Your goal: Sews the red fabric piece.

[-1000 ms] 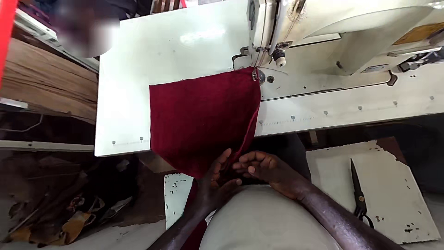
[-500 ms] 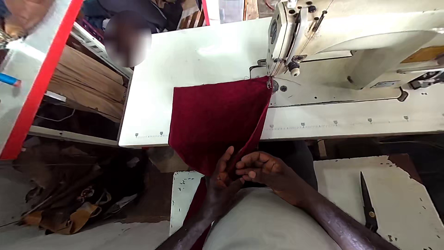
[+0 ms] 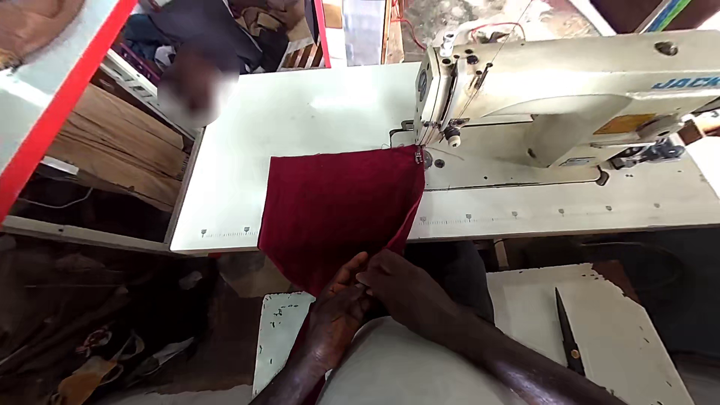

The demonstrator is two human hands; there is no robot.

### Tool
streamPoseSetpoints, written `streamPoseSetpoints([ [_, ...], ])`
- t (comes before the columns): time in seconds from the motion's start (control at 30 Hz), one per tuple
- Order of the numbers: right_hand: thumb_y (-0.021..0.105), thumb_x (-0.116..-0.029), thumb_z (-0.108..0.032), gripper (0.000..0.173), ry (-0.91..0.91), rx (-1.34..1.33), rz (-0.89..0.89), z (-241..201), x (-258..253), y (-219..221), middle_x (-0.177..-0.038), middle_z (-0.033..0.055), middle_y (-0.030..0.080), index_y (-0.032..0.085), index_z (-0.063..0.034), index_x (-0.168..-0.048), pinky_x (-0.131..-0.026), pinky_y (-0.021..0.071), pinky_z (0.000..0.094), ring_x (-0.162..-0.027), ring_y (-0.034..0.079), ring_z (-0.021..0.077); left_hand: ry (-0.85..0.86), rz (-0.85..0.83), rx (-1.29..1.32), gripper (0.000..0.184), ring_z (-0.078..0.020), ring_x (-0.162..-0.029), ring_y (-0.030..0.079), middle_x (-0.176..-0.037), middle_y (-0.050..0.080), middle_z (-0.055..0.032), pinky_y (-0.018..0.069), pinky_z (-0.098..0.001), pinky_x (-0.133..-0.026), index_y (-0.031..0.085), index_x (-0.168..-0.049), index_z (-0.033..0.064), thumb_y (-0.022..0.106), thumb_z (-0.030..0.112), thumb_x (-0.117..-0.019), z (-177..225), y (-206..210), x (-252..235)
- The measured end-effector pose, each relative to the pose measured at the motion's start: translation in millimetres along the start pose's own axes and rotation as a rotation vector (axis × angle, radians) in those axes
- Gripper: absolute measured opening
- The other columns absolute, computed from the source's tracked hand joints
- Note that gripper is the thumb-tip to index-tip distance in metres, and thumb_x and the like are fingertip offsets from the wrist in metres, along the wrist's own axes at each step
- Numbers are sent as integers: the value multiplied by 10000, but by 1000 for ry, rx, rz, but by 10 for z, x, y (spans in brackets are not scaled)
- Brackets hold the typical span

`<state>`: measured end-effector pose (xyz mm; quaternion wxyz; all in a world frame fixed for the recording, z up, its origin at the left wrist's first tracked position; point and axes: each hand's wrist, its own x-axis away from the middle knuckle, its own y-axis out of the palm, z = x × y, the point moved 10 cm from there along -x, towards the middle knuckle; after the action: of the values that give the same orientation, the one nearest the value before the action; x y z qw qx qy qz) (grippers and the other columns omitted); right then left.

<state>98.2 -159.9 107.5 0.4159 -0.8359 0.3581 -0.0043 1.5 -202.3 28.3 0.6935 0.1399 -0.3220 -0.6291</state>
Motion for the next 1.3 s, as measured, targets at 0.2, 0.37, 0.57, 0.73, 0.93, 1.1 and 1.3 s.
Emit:
streamPoseSetpoints([
  [0.2,650,-981,-118,126,0,78,7,-12,-79,20,-1019,69,628,753,-119,-1055,-778,594,318,-956,643,191,-17,49,30,439,-191,-940,688,-1183,674,-168,583,-355,-863,560,-1437,75,403,115,-1030,11,-46,1],
  [0.37,654,-978,-112,99,-41,28,65,-31,-73,-46,-998,52,623,750,-119,-955,-769,592,301,-930,639,163,-27,88,24,415,-169,-892,682,-1163,678,-155,582,-316,-808,576,-1413,70,364,117,-1060,47,-26,2],
  [0.57,650,-982,-114,111,-137,-74,189,-85,84,-263,-1018,46,628,758,-115,-1004,-811,591,304,-963,630,146,186,80,-454,424,-141,-880,657,-1288,645,-59,569,-285,-735,522,-1488,184,445,174,-1071,379,-19,-4],
  [0.73,663,-976,-116,109,-160,-71,375,-156,308,-601,-1041,40,626,763,-126,-1020,-841,576,259,-968,624,108,528,81,-878,470,-101,-939,698,-1366,627,-14,612,-259,-785,471,-1504,130,559,136,-1042,835,215,142],
  [0.93,694,-947,-101,85,-200,-67,458,-229,224,-783,-1064,37,642,757,-125,-999,-882,545,267,-1020,611,124,639,10,-1122,657,-62,-911,715,-1082,733,31,627,-261,-790,378,-1561,161,676,173,-975,921,561,155],
  [1.1,694,-961,-137,73,-239,-54,440,-270,54,-774,-1118,51,667,761,-117,-986,-925,531,293,-1072,609,156,667,-98,-1209,729,-65,-991,710,-1153,716,8,623,-277,-856,276,-1604,144,668,207,-993,980,773,143],
  [1.3,661,-990,-154,97,-227,-43,391,-273,-30,-766,-1229,59,681,743,-106,-969,-1026,510,379,-1204,605,207,687,-240,-1461,802,-73,-943,704,-1114,722,-25,607,-296,-858,150,-1642,128,630,188,-1003,1064,943,79],
])
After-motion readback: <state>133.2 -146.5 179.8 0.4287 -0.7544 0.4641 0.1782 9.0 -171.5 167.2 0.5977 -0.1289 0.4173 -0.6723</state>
